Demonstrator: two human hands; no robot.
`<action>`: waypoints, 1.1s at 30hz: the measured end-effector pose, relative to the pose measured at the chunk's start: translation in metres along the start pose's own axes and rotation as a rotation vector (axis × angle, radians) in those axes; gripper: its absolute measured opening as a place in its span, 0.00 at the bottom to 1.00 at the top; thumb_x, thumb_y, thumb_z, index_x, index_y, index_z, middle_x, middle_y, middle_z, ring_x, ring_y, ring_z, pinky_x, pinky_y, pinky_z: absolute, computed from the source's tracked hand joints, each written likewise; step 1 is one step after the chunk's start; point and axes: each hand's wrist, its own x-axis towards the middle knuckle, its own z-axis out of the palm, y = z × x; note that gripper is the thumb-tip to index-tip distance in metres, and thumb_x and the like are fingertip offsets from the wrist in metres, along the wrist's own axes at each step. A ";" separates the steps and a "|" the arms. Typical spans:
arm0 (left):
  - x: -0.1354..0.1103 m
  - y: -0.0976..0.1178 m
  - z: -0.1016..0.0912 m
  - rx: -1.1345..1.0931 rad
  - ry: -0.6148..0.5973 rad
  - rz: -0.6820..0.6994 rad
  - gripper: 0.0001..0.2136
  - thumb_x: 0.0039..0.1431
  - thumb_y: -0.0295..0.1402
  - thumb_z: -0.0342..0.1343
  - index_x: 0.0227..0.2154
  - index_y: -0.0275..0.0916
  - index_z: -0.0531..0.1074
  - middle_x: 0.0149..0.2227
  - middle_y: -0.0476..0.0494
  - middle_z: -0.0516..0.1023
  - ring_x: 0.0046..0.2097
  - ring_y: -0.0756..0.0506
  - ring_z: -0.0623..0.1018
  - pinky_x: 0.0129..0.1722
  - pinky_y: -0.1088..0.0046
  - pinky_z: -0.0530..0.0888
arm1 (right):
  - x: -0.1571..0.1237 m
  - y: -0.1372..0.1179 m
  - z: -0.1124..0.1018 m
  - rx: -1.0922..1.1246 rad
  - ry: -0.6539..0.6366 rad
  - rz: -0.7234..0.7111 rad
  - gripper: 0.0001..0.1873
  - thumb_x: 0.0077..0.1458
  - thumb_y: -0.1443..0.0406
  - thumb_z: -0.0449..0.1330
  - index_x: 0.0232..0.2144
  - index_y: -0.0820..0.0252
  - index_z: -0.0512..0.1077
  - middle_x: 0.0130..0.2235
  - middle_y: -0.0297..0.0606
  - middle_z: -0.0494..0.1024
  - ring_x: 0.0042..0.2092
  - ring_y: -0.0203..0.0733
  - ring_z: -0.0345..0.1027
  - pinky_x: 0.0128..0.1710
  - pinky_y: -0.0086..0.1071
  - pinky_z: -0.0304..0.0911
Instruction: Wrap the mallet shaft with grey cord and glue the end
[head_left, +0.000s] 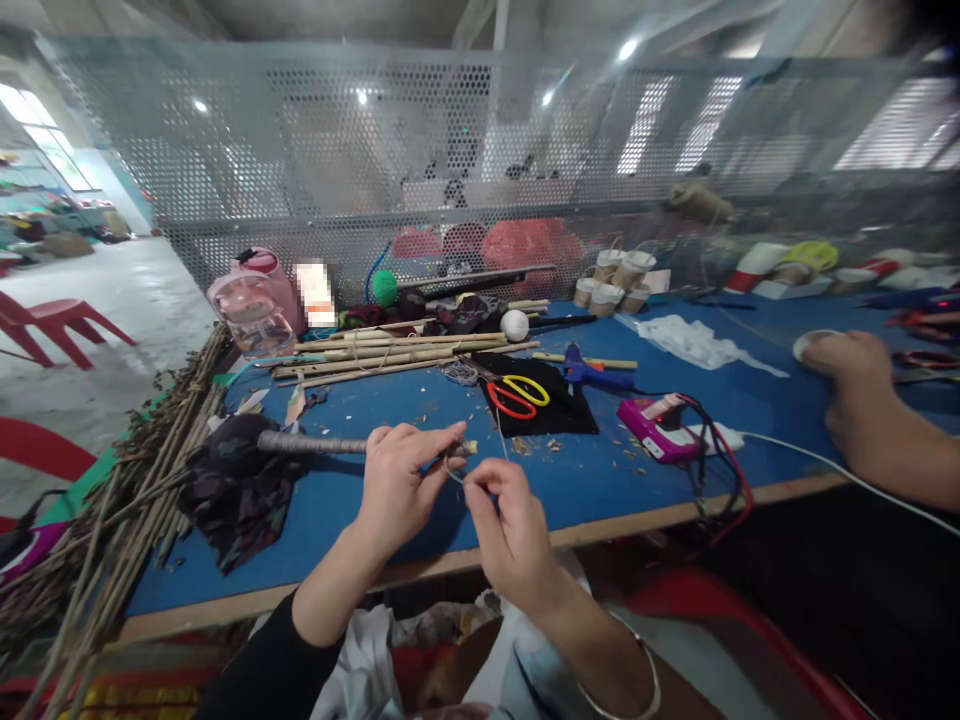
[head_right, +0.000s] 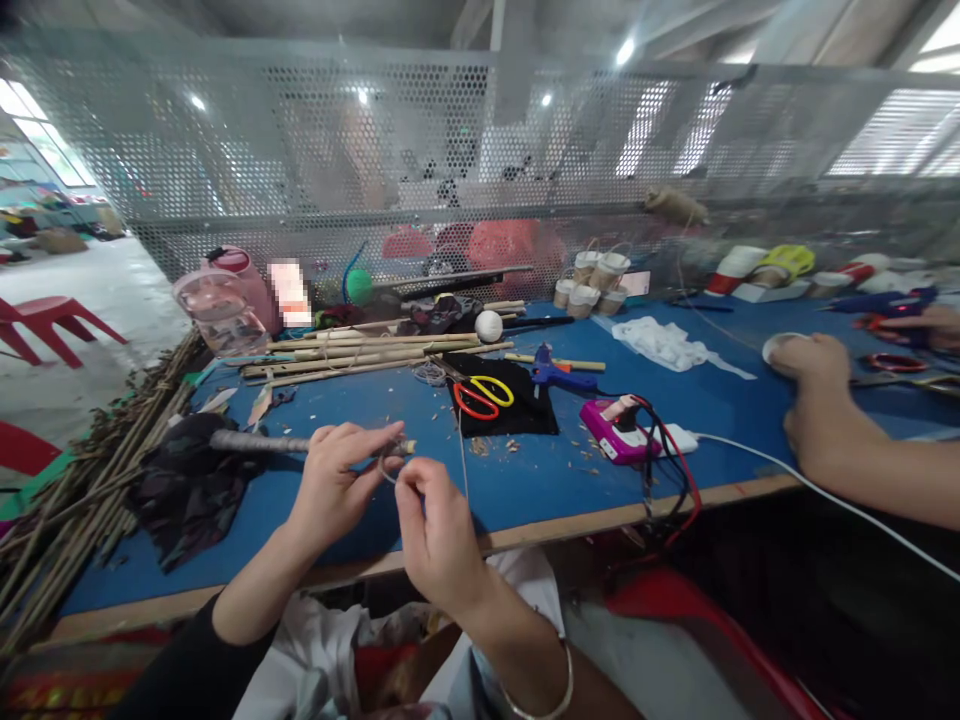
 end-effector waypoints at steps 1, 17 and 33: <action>-0.001 0.000 0.000 0.001 -0.006 0.006 0.13 0.58 0.34 0.54 0.46 0.47 0.72 0.37 0.49 0.80 0.36 0.48 0.74 0.38 0.67 0.60 | 0.005 0.001 0.000 0.004 0.031 0.057 0.08 0.57 0.70 0.52 0.40 0.58 0.64 0.34 0.38 0.75 0.35 0.38 0.70 0.35 0.31 0.65; -0.004 -0.004 0.010 0.037 0.026 0.052 0.14 0.58 0.38 0.55 0.47 0.46 0.71 0.37 0.48 0.81 0.35 0.48 0.73 0.37 0.66 0.60 | 0.023 0.000 0.006 0.050 0.685 0.365 0.10 0.55 0.60 0.57 0.30 0.62 0.69 0.26 0.37 0.75 0.29 0.37 0.70 0.30 0.31 0.64; -0.008 -0.008 0.015 0.074 0.034 0.040 0.13 0.60 0.34 0.51 0.47 0.46 0.72 0.38 0.46 0.80 0.36 0.47 0.73 0.38 0.65 0.59 | 0.014 0.001 0.019 -0.386 0.206 0.098 0.08 0.57 0.66 0.55 0.35 0.59 0.75 0.32 0.40 0.76 0.35 0.42 0.67 0.37 0.36 0.63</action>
